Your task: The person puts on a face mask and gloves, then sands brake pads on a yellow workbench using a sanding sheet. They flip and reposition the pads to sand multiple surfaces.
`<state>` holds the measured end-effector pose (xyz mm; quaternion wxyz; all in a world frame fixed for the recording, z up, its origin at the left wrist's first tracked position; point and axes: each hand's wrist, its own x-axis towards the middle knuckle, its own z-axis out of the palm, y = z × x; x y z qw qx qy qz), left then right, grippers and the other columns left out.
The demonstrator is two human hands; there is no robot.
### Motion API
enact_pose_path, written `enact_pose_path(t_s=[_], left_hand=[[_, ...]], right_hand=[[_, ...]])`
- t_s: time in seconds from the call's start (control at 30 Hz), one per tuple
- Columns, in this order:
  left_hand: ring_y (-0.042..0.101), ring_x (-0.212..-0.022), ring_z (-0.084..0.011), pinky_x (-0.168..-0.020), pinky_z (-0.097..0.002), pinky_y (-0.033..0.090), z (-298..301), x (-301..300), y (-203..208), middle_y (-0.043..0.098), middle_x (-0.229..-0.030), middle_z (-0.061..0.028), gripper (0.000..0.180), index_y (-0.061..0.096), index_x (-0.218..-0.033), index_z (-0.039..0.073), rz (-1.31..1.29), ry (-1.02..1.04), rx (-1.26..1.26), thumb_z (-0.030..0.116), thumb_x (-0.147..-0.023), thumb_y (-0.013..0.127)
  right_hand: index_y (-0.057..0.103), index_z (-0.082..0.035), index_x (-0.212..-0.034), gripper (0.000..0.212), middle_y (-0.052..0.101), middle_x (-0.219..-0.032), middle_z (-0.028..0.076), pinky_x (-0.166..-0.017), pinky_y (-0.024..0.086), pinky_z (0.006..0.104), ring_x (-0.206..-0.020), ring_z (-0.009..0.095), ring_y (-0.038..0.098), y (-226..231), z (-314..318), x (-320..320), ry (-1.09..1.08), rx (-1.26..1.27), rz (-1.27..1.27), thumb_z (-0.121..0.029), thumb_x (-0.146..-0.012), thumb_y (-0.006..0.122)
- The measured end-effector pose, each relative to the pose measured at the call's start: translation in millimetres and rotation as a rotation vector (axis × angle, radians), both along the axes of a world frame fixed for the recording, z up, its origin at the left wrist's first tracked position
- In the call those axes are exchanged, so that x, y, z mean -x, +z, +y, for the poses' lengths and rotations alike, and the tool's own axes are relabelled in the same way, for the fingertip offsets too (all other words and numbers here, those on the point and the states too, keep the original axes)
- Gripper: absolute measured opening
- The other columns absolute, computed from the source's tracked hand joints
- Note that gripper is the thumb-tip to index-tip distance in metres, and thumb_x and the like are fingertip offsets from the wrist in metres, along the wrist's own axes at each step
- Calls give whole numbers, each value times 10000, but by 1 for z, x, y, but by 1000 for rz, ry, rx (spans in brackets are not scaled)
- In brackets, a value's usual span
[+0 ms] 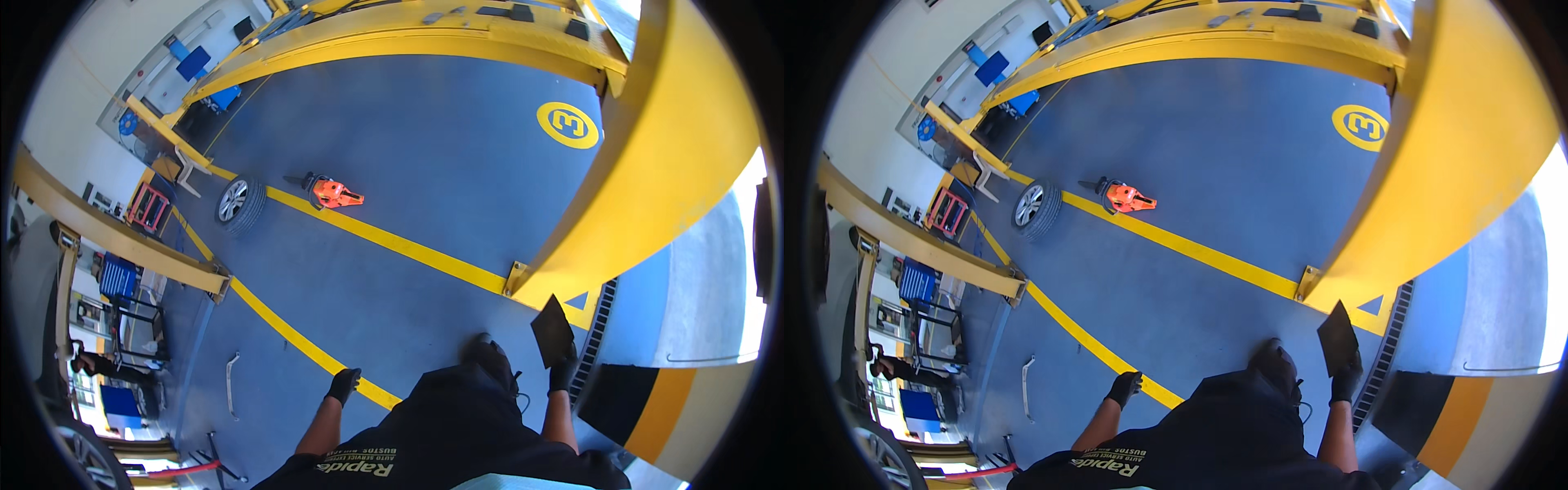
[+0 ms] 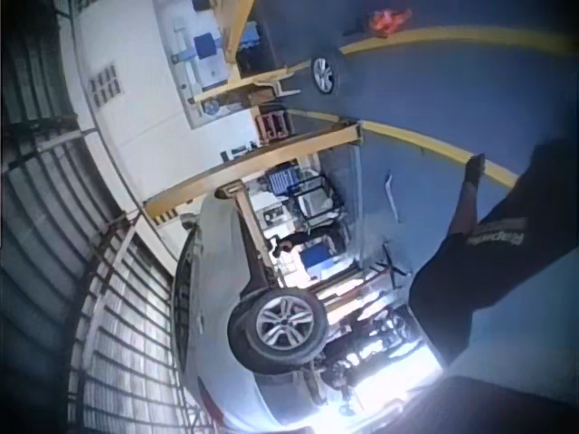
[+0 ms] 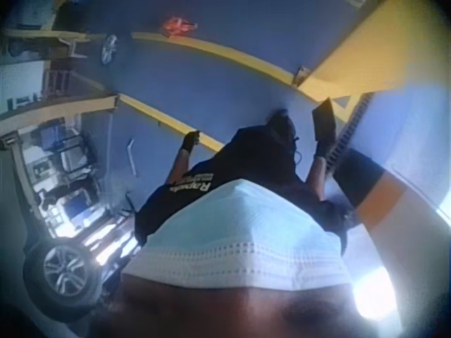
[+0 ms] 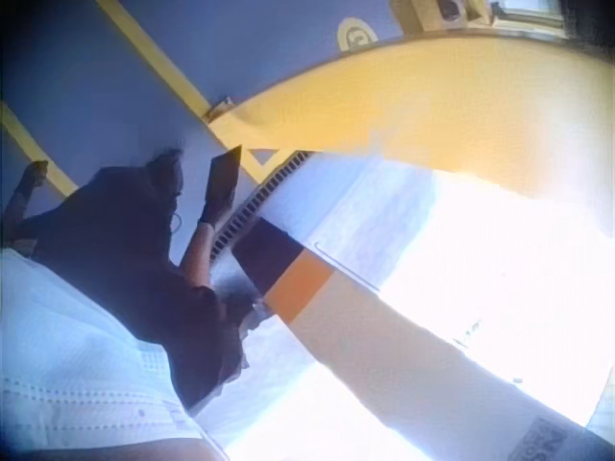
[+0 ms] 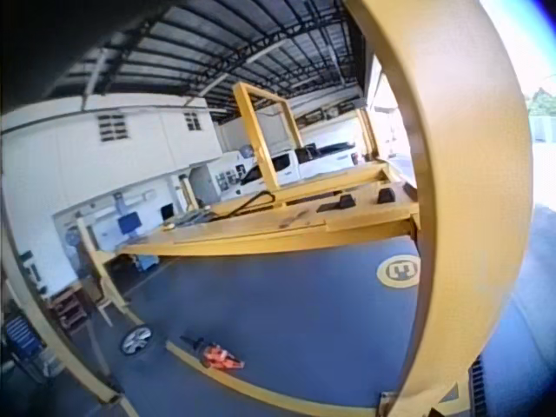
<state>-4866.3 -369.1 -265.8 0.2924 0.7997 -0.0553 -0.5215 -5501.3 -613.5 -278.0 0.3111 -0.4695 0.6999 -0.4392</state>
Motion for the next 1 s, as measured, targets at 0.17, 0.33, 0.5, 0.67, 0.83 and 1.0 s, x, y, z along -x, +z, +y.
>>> enact_pose_path(t_s=[0.17,0.33,0.5,0.67,0.83,1.0], left_hand=[[698,-1014,-164,-890,-344,540,-173,-19,-1,734,-1138,-43,367,675,-1278,108,233,21,441,377,-1034,727],[711,-1068,-188,-953,-390,567,-395,-45,77,707,-1241,-52,399,608,-1388,116,220,-136,700,340,-1069,695],[745,-974,-220,-839,-380,637,-586,-138,135,698,-1238,-45,328,635,-1332,109,260,69,743,309,-1075,681],[674,-950,-139,-791,-362,615,-763,-245,192,679,-1071,-31,156,610,-1160,85,138,72,986,129,-1031,685],[625,-803,-102,-729,-338,592,-966,-320,307,623,-923,9,118,594,-991,106,1,-174,1166,149,-1022,700],[654,-852,-115,-754,-326,589,-1183,-352,384,682,-992,-16,141,649,-1126,58,68,-440,1226,133,-1014,693]], right_hand=[[737,-56,-1260,282,771,-1174,74,-864,619,396,-1055,212,742,51,-152,-167,223,-221,-677,-122,-1028,591],[675,-90,-1327,293,740,-1170,56,-851,637,411,-1005,207,737,95,-269,-361,665,-105,-674,-156,-1047,622],[669,-63,-1307,281,729,-1157,68,-901,636,418,-1034,202,727,109,-400,-516,828,60,-561,-121,-1031,666],[641,-92,-1353,300,722,-1165,66,-987,582,438,-1072,243,719,210,-526,-622,692,-311,-1152,-170,-1064,617],[591,-40,-1491,444,715,-1318,124,-993,577,412,-1151,255,722,303,-663,-647,588,-117,-1006,-173,-1068,621],[571,-7,-1526,484,714,-1372,161,-978,580,376,-1168,250,726,313,-789,-633,305,288,-649,-198,-1083,601]])
